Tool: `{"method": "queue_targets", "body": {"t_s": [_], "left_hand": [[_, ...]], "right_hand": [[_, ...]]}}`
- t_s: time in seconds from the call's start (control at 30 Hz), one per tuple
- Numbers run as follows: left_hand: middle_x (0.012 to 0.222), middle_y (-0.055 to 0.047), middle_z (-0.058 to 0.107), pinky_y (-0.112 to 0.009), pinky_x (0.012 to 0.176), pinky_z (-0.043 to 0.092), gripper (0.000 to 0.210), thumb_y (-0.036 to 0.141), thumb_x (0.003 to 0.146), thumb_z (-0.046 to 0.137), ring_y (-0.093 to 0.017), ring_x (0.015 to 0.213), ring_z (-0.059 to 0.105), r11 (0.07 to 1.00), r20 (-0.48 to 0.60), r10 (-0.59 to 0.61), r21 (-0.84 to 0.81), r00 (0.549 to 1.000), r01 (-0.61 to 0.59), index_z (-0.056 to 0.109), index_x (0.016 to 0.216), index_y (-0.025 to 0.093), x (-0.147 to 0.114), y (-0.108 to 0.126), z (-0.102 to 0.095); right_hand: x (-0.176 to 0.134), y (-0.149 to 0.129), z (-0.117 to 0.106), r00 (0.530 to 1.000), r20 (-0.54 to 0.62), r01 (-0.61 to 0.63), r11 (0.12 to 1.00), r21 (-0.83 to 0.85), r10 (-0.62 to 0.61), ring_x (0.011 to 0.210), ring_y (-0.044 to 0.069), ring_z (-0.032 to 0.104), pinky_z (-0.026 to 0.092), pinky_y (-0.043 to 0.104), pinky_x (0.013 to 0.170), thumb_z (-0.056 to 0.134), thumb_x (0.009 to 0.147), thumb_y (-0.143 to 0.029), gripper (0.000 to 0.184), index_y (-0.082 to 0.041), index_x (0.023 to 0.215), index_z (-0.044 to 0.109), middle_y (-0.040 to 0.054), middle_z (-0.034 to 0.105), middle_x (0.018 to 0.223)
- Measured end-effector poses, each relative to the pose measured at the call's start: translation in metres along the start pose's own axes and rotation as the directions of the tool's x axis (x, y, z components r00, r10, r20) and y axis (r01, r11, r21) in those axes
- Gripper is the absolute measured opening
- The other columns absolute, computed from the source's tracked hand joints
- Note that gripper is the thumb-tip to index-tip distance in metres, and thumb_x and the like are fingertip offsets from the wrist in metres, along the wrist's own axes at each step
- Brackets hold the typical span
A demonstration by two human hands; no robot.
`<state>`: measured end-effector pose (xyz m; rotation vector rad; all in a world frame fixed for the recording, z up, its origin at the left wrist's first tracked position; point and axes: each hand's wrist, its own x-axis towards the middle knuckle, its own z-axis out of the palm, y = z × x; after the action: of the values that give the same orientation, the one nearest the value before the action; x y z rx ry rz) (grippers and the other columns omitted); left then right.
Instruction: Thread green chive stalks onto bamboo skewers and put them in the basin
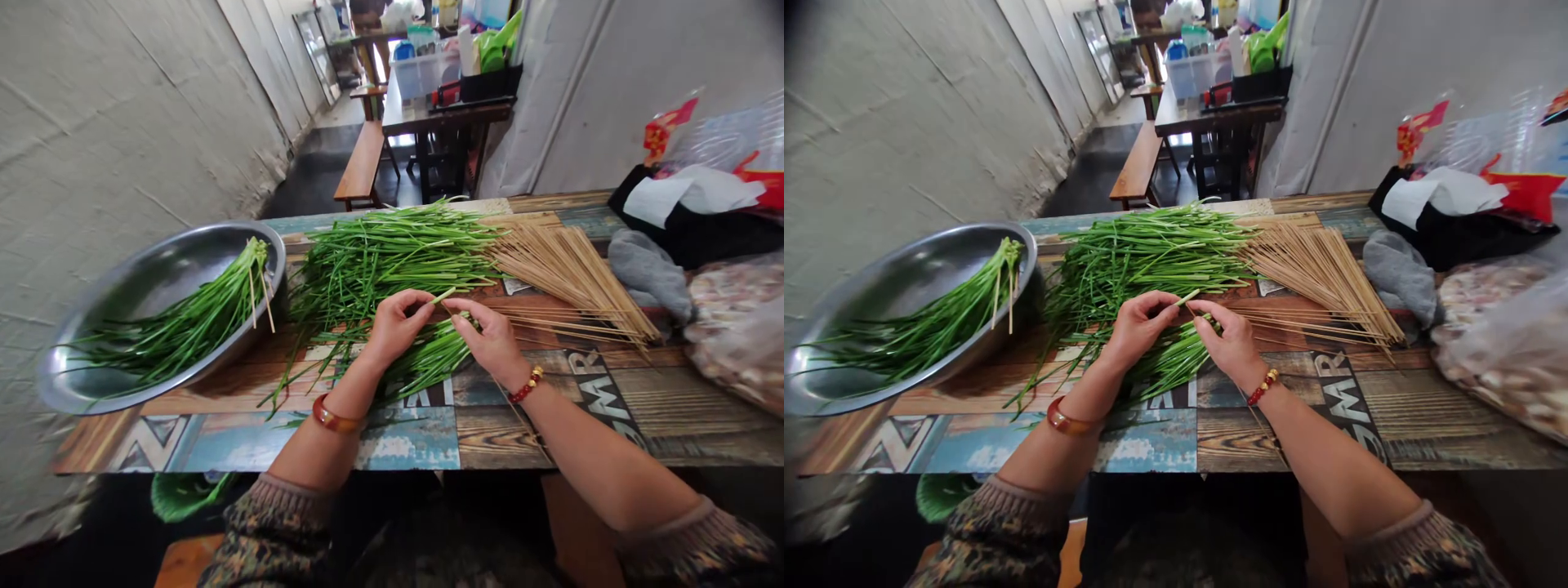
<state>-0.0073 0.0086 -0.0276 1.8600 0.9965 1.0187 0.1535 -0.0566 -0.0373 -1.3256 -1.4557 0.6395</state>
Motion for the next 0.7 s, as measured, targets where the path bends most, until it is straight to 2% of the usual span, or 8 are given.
{"method": "queue_targets", "body": {"t_s": [0.27, 0.4, 0.53, 0.7], "left_hand": [[0.077, -0.003, 0.07, -0.024, 0.067, 0.047, 0.013, 0.02, 0.082, 0.061, -0.013, 0.07, 0.062, 0.99, -0.006, 0.107, 0.09, 0.994, -0.106, 0.072, 0.086, 0.015, -0.001, 0.014, -0.002], [0.075, -0.003, 0.068, -0.023, 0.066, 0.046, 0.012, 0.016, 0.082, 0.06, -0.013, 0.07, 0.062, 0.968, -0.006, 0.175, 0.186, 0.985, -0.17, 0.072, 0.086, 0.015, -0.001, 0.014, -0.002], [0.078, -0.003, 0.067, -0.023, 0.066, 0.045, 0.014, 0.017, 0.084, 0.059, -0.013, 0.072, 0.061, 0.926, 0.033, 0.253, 0.282, 0.967, -0.252, 0.071, 0.089, 0.016, -0.002, 0.01, -0.004], [0.083, -0.004, 0.068, -0.024, 0.067, 0.044, 0.014, 0.021, 0.088, 0.056, -0.013, 0.074, 0.062, 0.829, 0.068, 0.339, 0.451, 0.938, -0.332, 0.07, 0.091, 0.019, -0.004, 0.005, -0.006]], "right_hand": [[-0.001, -0.001, -0.002, 1.0, -0.001, -0.007, 1.0, -0.016, 0.007, 0.099, 0.02, 0.068, 0.051, 0.032, 0.088, 0.053, 0.084, -0.022, 0.029, -0.021, 0.107, 0.07, 0.0043, 0.073, 0.108], [-0.001, 0.001, -0.001, 1.0, 0.0, -0.005, 1.0, -0.009, 0.005, 0.1, 0.019, 0.067, 0.051, 0.033, 0.09, 0.053, 0.084, -0.023, 0.029, -0.021, 0.107, 0.07, 0.004, 0.073, 0.108], [-0.002, 0.001, -0.001, 1.0, -0.001, -0.011, 1.0, -0.025, 0.011, 0.099, 0.02, 0.068, 0.051, 0.034, 0.09, 0.054, 0.084, -0.024, 0.028, -0.022, 0.105, 0.071, 0.0037, 0.074, 0.106], [-0.001, 0.0, -0.001, 1.0, 0.011, -0.027, 0.999, -0.031, 0.028, 0.098, 0.021, 0.068, 0.051, 0.034, 0.09, 0.054, 0.083, -0.024, 0.027, -0.02, 0.103, 0.071, 0.0047, 0.074, 0.104]]}}
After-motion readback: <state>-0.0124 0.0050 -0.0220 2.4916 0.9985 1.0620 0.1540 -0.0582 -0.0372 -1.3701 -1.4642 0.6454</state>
